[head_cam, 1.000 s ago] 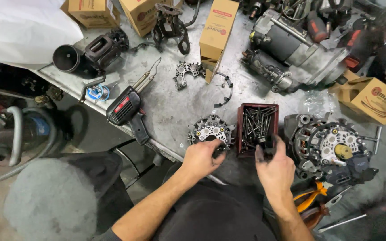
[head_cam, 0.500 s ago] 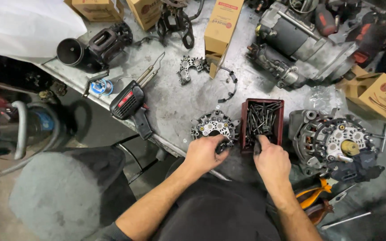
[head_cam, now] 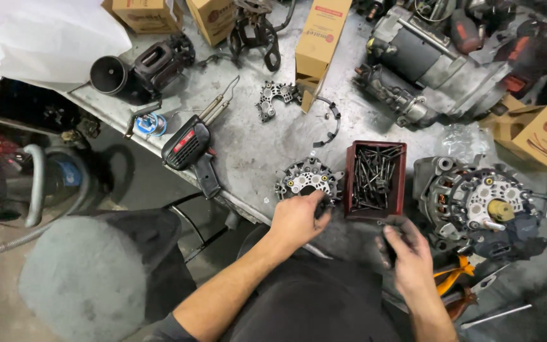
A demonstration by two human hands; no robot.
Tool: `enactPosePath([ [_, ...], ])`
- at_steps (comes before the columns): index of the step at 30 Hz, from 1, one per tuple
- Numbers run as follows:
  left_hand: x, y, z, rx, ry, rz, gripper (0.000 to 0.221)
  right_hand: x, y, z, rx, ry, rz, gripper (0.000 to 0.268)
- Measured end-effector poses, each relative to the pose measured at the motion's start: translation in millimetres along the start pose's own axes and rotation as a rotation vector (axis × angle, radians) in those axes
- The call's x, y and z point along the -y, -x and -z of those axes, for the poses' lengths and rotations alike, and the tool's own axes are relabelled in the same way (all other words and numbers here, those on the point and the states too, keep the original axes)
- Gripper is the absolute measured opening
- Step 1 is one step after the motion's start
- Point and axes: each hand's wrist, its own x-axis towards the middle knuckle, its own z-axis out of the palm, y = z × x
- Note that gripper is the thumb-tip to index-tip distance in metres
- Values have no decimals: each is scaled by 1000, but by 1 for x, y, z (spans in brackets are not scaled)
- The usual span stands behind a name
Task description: The person is sorting through small screws and components while inspecting a car alternator part on a workshop workbench.
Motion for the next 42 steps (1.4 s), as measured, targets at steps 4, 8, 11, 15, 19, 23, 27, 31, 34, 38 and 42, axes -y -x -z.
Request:
enactPosePath([
  [4,5,4,-3,-10,19,-45,33,-22,-4,7,-21,-86,-9,16],
  [8,3,4,4,-23,55,-65,32,11,10,-24,-255,401,380,27],
  [11,-1,1,10,-13,48,-22,32,11,1,-34,-353,884,698,36],
  [15,3,3,6,13,14,32,30,2,-21,-44,-225,1107,672,29],
  [19,4,4,4,-22,55,10,30,9,-36,-55,-141,1340,543,34],
  [23,7,5,1,-40,70,9,30,18,-41,-60,-72,1458,518,28],
  [27,7,4,1,-69,50,-11,28,23,-50,-57,8,1596,504,15],
  [31,8,5,-2,-87,63,-29,27,22,-59,-51,61,1627,585,15],
  [34,7,6,-2,-89,66,-32,26,21,-62,-53,63,1646,620,13],
  [38,7,7,0,-81,60,-14,26,19,-64,-56,99,1711,616,10],
  [42,6,9,1,-65,61,-13,28,26,-62,-52,147,1749,630,14],
])
